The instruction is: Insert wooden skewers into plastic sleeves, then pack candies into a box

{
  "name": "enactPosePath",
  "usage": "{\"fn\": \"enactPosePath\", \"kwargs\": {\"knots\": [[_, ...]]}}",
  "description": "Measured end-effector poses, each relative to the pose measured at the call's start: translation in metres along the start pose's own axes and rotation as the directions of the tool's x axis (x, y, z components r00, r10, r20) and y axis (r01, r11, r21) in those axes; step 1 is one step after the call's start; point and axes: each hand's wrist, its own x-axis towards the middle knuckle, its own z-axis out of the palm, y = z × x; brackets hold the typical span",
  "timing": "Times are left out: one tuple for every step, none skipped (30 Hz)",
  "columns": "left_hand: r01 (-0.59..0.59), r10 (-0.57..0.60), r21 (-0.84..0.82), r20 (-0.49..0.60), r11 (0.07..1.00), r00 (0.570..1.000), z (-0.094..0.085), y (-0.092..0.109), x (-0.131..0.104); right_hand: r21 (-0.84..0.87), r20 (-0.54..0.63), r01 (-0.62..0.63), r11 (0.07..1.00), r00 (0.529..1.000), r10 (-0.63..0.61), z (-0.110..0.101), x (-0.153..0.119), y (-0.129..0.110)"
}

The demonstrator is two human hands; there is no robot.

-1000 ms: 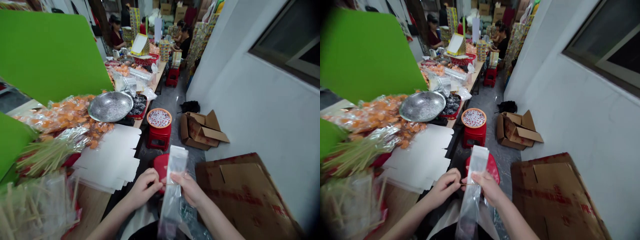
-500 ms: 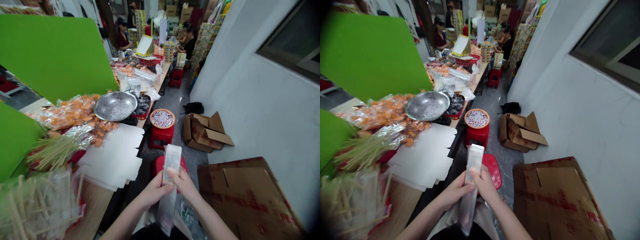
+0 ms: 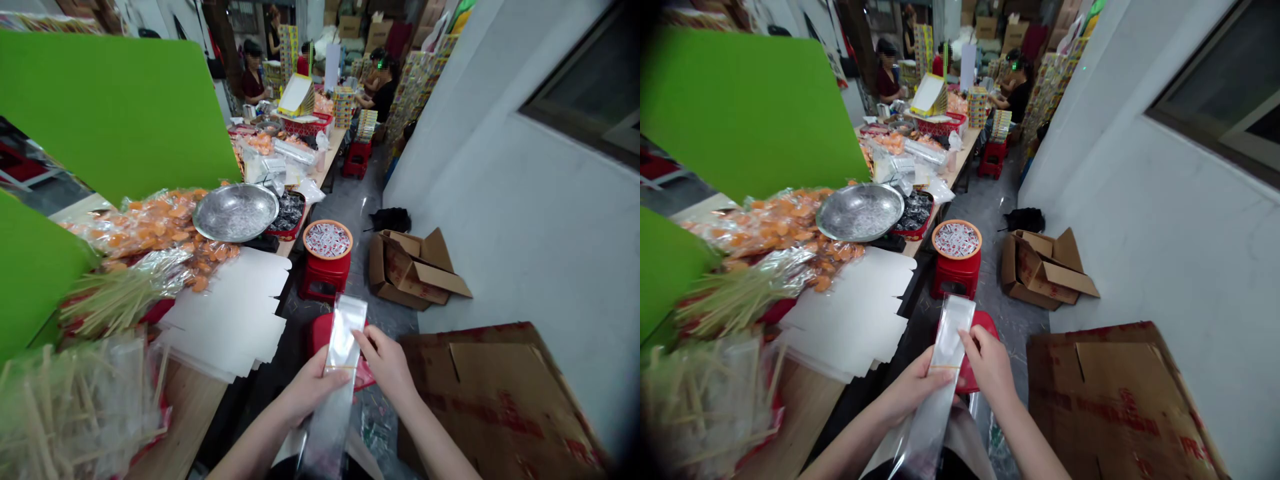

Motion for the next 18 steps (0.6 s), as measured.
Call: {"fn": "enactPosePath", "kwargs": {"knots": [[-0.002, 0.002, -0.001, 0.001, 1.000, 1.000, -0.001, -0.002, 0.001, 0.009, 0.003, -0.011, 1.000, 1.000, 0.011, 0.000, 0.001, 0.000], [-0.005, 0.005, -0.006, -0.006, 1.000, 1.000, -0.001, -0.004, 0.002, 0.041, -0.005, -0.024, 0.999, 1.000, 0.025, 0.001, 0.003, 0.001], [-0.007, 0.007, -0.019, -0.016, 1.000, 1.000, -0.001, -0.006, 0.003, 0.102, -0.019, -0.037, 0.994, 0.999, 0.039, 0.003, 0.004, 0.001], [-0.018, 0.017, -0.044, -0.031, 0.999, 0.999, 0.000, -0.009, 0.005, 0.187, -0.021, -0.054, 0.981, 0.998, 0.059, 0.006, 0.004, 0.002], [-0.037, 0.033, -0.081, -0.056, 0.996, 0.998, 0.001, -0.012, 0.006, 0.287, 0.005, -0.084, 0.954, 0.996, 0.086, 0.011, 0.003, 0.003], [-0.065, 0.054, -0.128, -0.091, 0.990, 0.994, 0.002, -0.015, 0.008, 0.382, 0.064, -0.132, 0.915, 0.991, 0.116, 0.016, 0.001, 0.004], [-0.099, 0.075, -0.188, -0.131, 0.977, 0.989, 0.004, -0.017, 0.010, 0.452, 0.141, -0.188, 0.872, 0.980, 0.139, 0.022, -0.001, 0.006], [-0.138, 0.095, -0.257, -0.172, 0.957, 0.981, 0.005, -0.018, 0.012, 0.485, 0.215, -0.236, 0.842, 0.966, 0.146, 0.029, -0.004, 0.008], [-0.179, 0.113, -0.330, -0.208, 0.927, 0.972, 0.006, -0.019, 0.014, 0.489, 0.262, -0.258, 0.833, 0.954, 0.142, 0.035, -0.007, 0.009], [-0.207, 0.120, -0.402, -0.230, 0.892, 0.966, 0.007, -0.019, 0.015, 0.477, 0.270, -0.247, 0.843, 0.954, 0.127, 0.040, -0.009, 0.010], [-0.220, 0.117, -0.471, -0.237, 0.854, 0.965, 0.007, -0.018, 0.015, 0.460, 0.249, -0.210, 0.863, 0.963, 0.102, 0.045, -0.011, 0.011], [-0.219, 0.108, -0.532, -0.233, 0.818, 0.967, 0.006, -0.017, 0.015, 0.441, 0.223, -0.167, 0.882, 0.972, 0.072, 0.049, -0.012, 0.011], [-0.212, 0.094, -0.579, -0.227, 0.788, 0.969, 0.006, -0.016, 0.014, 0.425, 0.209, -0.133, 0.895, 0.977, 0.046, 0.051, -0.013, 0.011], [-0.211, 0.087, -0.604, -0.228, 0.768, 0.970, 0.005, -0.015, 0.012, 0.413, 0.211, -0.115, 0.903, 0.977, 0.028, 0.053, -0.012, 0.010], [-0.223, 0.093, -0.611, -0.238, 0.759, 0.967, 0.004, -0.015, 0.011, 0.405, 0.220, -0.106, 0.908, 0.975, 0.016, 0.055, -0.012, 0.009], [-0.254, 0.115, -0.598, -0.261, 0.760, 0.958, 0.003, -0.015, 0.009, 0.395, 0.232, -0.097, 0.914, 0.973, 0.002, 0.056, -0.011, 0.008], [-0.297, 0.150, -0.570, -0.290, 0.766, 0.945, 0.002, -0.016, 0.007, 0.385, 0.241, -0.084, 0.919, 0.970, -0.013, 0.057, -0.011, 0.008], [-0.339, 0.188, -0.531, -0.318, 0.777, 0.929, 0.001, -0.018, 0.006, 0.382, 0.245, -0.068, 0.922, 0.969, -0.030, 0.058, -0.010, 0.007]]}}
